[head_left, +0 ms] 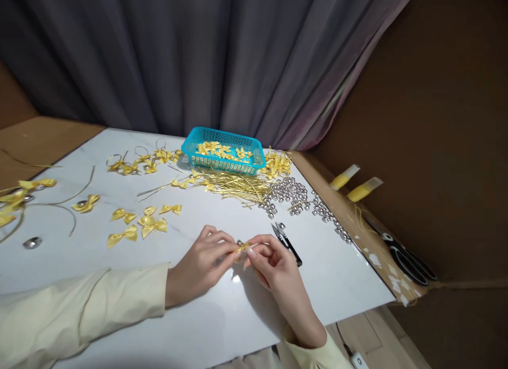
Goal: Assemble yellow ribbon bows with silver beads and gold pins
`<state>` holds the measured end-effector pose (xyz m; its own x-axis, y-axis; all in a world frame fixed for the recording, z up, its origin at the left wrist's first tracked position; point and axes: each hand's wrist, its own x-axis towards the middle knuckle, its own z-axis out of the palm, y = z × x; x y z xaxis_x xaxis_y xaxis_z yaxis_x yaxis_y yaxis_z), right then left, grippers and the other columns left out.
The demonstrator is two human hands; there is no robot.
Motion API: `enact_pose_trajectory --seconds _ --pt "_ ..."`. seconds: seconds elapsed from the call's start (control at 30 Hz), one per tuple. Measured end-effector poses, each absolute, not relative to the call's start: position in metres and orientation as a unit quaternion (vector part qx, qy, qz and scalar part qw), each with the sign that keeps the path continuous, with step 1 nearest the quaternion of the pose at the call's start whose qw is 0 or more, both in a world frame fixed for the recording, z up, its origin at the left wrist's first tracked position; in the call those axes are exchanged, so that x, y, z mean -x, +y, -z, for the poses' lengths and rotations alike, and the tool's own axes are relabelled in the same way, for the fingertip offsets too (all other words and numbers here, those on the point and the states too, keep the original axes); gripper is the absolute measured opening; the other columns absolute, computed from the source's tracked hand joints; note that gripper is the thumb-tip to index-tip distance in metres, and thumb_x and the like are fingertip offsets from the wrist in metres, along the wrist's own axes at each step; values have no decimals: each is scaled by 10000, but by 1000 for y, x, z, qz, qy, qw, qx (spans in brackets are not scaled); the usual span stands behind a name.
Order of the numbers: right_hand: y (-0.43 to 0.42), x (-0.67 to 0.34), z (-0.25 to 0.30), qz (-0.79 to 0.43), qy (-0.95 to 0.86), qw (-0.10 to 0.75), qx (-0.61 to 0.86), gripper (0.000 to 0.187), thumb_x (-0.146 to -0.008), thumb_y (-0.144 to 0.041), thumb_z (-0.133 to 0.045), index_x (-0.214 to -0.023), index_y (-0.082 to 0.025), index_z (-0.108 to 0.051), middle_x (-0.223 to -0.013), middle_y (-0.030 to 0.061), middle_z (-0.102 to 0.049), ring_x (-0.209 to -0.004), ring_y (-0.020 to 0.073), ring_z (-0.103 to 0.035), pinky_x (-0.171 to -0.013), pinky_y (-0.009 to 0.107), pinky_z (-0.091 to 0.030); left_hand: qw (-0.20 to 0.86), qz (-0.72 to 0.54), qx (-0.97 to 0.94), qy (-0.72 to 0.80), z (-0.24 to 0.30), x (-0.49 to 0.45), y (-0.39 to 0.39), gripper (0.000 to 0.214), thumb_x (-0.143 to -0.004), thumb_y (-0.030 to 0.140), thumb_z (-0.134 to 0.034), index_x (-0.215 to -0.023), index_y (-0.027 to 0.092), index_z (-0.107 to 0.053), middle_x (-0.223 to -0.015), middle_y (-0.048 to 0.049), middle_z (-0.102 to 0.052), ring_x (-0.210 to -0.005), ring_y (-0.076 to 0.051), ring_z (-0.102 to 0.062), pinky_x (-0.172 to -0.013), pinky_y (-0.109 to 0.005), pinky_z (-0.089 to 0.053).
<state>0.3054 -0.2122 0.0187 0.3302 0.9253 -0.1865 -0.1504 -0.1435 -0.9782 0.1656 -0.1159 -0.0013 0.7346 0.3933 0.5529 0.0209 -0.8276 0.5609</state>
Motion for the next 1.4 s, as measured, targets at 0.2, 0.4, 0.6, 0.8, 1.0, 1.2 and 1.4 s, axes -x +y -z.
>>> enact_pose_trajectory --seconds 0.2,0.4,0.6,0.8,1.0,1.2,1.4 --pt "-214 -301 -12 -359 -436 522 639 227 -843 -406 -571 -833 -193 -492 -542 -61 -463 -471 88 -380 -453 208 -280 255 -360 -894 84 -1 -165 -118 170 -883 76 -472 -837 147 -619 -786 -48 -703 -763 -153 -619 -750 -313 -361" --pt "-218 -298 -5 -214 -555 447 668 126 -923 -256 -423 -816 -206 -466 -640 -21 -534 -503 103 -451 -502 218 -317 309 -339 -883 97 0 -166 -117 157 -886 114 -490 -836 164 -629 -797 -43 -689 -765 -151 -610 -754 -309 -376" --pt "-217 -300 -6 -236 -532 458 672 158 -919 -278 -432 -780 -206 -441 -586 -37 -480 -487 105 -421 -482 220 -295 418 -266 -853 165 1 -165 -118 148 -875 180 -523 -829 189 -663 -821 -34 -694 -816 -174 -588 -773 -309 -403" --pt "-215 -300 -7 -262 -475 503 673 178 -899 -318 -460 -769 -197 -441 -556 -48 -452 -483 101 -399 -472 221 -282 494 -228 -818 186 -2 -166 -118 152 -867 227 -539 -845 186 -684 -838 -20 -695 -843 -172 -584 -803 -302 -402" --pt "-215 -299 -4 -289 -442 535 659 210 -885 -358 -491 -762 -194 -444 -519 -70 -417 -464 86 -365 -454 210 -261 514 -212 -806 204 -5 -167 -121 171 -849 255 -547 -824 178 -698 -825 -21 -703 -835 -174 -587 -786 -289 -415" --pt "-214 -311 -15 -418 -376 544 623 297 -828 -465 -566 -837 -193 -446 -459 -125 -313 -407 55 -245 -397 182 -196 555 -228 -755 266 -3 -168 -118 212 -827 322 -552 -790 172 -697 -824 -30 -708 -819 -181 -609 -752 -269 -435" --pt "-227 -338 -38 -509 -388 488 594 354 -748 -418 -683 -939 -188 -494 -487 -109 -443 -402 39 -315 -372 147 -204 639 -232 -660 320 -3 -172 -111 234 -794 377 -593 -808 159 -676 -827 -39 -735 -810 -193 -648 -718 -248 -466"
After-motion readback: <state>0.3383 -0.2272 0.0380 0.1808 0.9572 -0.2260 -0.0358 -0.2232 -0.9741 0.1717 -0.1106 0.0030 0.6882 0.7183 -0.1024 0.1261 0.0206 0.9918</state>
